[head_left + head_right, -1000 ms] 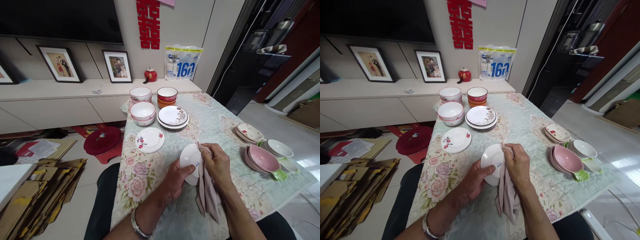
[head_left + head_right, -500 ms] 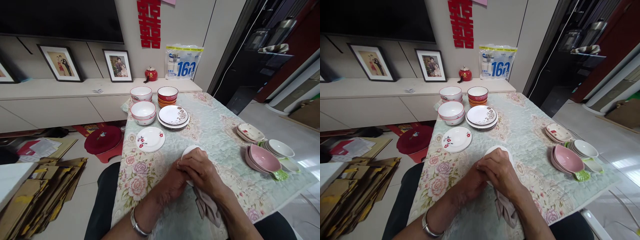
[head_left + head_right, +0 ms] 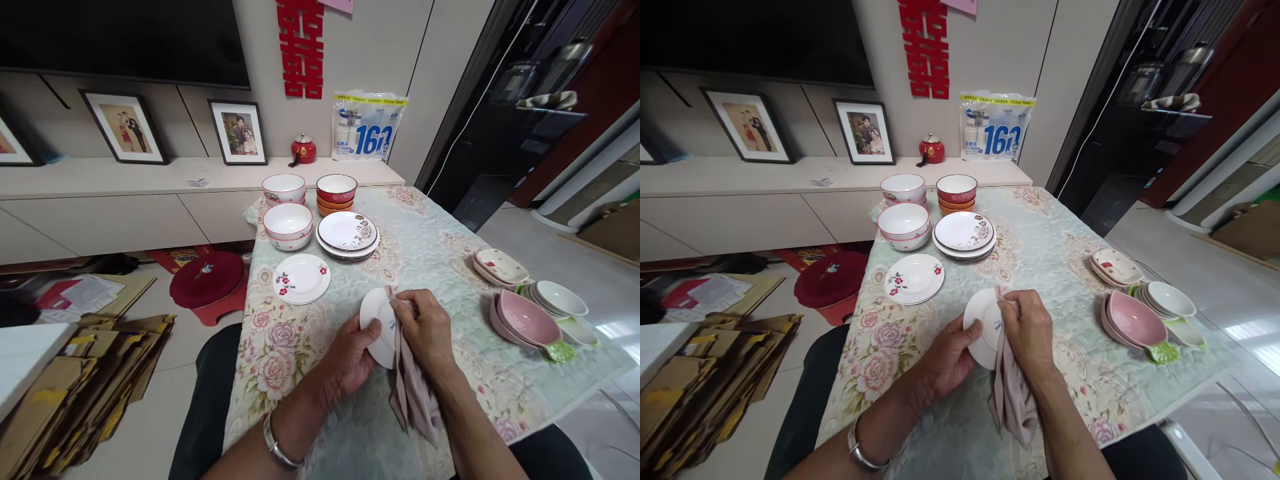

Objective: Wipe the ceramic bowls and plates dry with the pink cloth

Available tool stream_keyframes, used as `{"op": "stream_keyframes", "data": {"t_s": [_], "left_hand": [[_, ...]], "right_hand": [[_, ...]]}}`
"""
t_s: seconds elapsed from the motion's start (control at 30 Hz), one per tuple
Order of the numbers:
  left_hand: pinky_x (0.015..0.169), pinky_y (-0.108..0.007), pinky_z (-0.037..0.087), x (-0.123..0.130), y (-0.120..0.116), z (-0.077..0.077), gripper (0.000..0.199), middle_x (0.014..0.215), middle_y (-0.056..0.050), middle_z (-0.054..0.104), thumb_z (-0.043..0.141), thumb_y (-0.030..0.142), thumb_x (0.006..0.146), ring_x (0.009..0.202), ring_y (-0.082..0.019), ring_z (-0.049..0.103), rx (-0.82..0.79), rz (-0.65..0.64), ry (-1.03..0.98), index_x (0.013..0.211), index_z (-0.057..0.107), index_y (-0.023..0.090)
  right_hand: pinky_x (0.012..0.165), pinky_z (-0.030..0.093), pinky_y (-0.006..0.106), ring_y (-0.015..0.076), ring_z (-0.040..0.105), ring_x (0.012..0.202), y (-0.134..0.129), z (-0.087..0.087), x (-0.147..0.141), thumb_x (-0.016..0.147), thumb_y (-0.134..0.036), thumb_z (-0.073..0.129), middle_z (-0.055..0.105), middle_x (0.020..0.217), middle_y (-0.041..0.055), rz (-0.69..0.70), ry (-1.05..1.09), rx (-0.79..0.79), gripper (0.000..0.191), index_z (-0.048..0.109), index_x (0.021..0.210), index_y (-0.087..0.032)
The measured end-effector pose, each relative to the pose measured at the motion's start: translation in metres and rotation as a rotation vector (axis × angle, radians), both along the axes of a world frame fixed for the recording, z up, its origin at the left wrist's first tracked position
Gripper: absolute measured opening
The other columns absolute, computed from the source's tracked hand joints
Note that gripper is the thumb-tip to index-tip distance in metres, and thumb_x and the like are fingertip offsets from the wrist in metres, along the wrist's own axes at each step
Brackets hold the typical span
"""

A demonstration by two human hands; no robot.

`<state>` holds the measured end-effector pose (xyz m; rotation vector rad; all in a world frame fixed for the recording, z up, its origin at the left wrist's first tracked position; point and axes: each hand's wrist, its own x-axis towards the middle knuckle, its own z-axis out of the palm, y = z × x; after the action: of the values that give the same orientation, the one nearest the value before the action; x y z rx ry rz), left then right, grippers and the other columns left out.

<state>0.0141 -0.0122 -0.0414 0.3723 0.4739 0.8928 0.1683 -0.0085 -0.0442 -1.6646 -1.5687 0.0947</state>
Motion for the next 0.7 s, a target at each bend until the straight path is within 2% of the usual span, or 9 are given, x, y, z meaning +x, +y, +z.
{"op": "stream_keyframes", "data": {"t_s": [0.07,0.17,0.23,0.33,0.47,0.57,0.63,0.7], "left_hand": [[0.089,-0.034,0.049,0.000,0.002,-0.001,0.045,0.102,-0.010,0.074,0.078,0.043,0.076,0.095,-0.023,0.066,-0.055,0.028,-0.064,0.110,0.069,0.014],[0.088,-0.030,0.050,-0.002,0.007,-0.003,0.039,0.098,-0.008,0.073,0.067,0.046,0.085,0.091,-0.019,0.066,-0.140,0.051,-0.122,0.105,0.070,0.013],[0.085,-0.028,0.050,-0.005,0.011,-0.005,0.037,0.093,-0.007,0.073,0.067,0.045,0.086,0.086,-0.017,0.066,-0.145,0.068,-0.124,0.102,0.070,0.012],[0.079,-0.027,0.049,-0.008,0.015,-0.008,0.036,0.087,-0.005,0.072,0.076,0.038,0.078,0.080,-0.016,0.064,-0.087,0.129,-0.054,0.102,0.070,0.011],[0.082,-0.033,0.050,-0.010,0.017,-0.007,0.048,0.088,-0.006,0.074,0.082,0.035,0.070,0.082,-0.020,0.066,0.022,0.219,0.058,0.110,0.068,0.012],[0.091,-0.038,0.049,-0.014,0.014,-0.001,0.052,0.106,-0.009,0.074,0.074,0.042,0.079,0.099,-0.025,0.067,0.159,0.310,0.190,0.122,0.064,0.015],[0.098,-0.037,0.046,-0.018,0.012,0.002,0.046,0.120,-0.009,0.071,0.063,0.042,0.089,0.111,-0.025,0.064,0.365,0.360,0.392,0.128,0.062,0.019],[0.103,-0.037,0.044,-0.023,0.011,0.002,0.039,0.127,-0.008,0.068,0.055,0.036,0.095,0.119,-0.026,0.060,0.664,0.319,0.673,0.131,0.061,0.021]], "right_hand": [[0.077,0.048,0.033,0.0204,0.064,0.084,-0.003,0.003,-0.009,0.090,-0.031,0.059,0.066,0.089,0.0051,0.116,0.015,0.015,0.013,0.066,0.091,-0.020],[0.077,0.049,0.032,0.0194,0.064,0.087,-0.007,0.012,-0.020,0.091,-0.026,0.059,0.067,0.091,0.0046,0.355,0.084,-0.045,0.010,0.068,0.091,-0.022],[0.076,0.049,0.030,0.0188,0.064,0.086,-0.009,0.019,-0.021,0.091,-0.026,0.060,0.067,0.089,0.0035,0.485,0.134,-0.136,0.009,0.069,0.088,-0.024],[0.072,0.049,0.028,0.0176,0.064,0.082,-0.009,0.026,-0.013,0.090,-0.028,0.062,0.068,0.085,0.0019,0.597,0.184,-0.294,0.012,0.071,0.084,-0.024],[0.071,0.047,0.028,0.0180,0.063,0.080,-0.008,0.029,0.002,0.090,-0.035,0.062,0.069,0.086,0.0023,0.630,0.202,-0.397,0.017,0.072,0.083,-0.023],[0.066,0.044,0.027,0.0164,0.059,0.071,-0.007,0.029,0.006,0.094,-0.041,0.055,0.066,0.075,0.0009,0.626,0.198,-0.447,0.031,0.070,0.075,-0.022],[0.070,0.045,0.028,0.0173,0.059,0.073,-0.006,0.027,0.006,0.095,-0.044,0.052,0.065,0.073,0.0013,0.563,0.212,-0.410,0.036,0.069,0.072,-0.022],[0.079,0.046,0.031,0.0193,0.060,0.083,-0.003,0.023,0.006,0.094,-0.048,0.054,0.068,0.081,0.0031,0.421,0.314,-0.323,0.036,0.071,0.077,-0.022]]}}
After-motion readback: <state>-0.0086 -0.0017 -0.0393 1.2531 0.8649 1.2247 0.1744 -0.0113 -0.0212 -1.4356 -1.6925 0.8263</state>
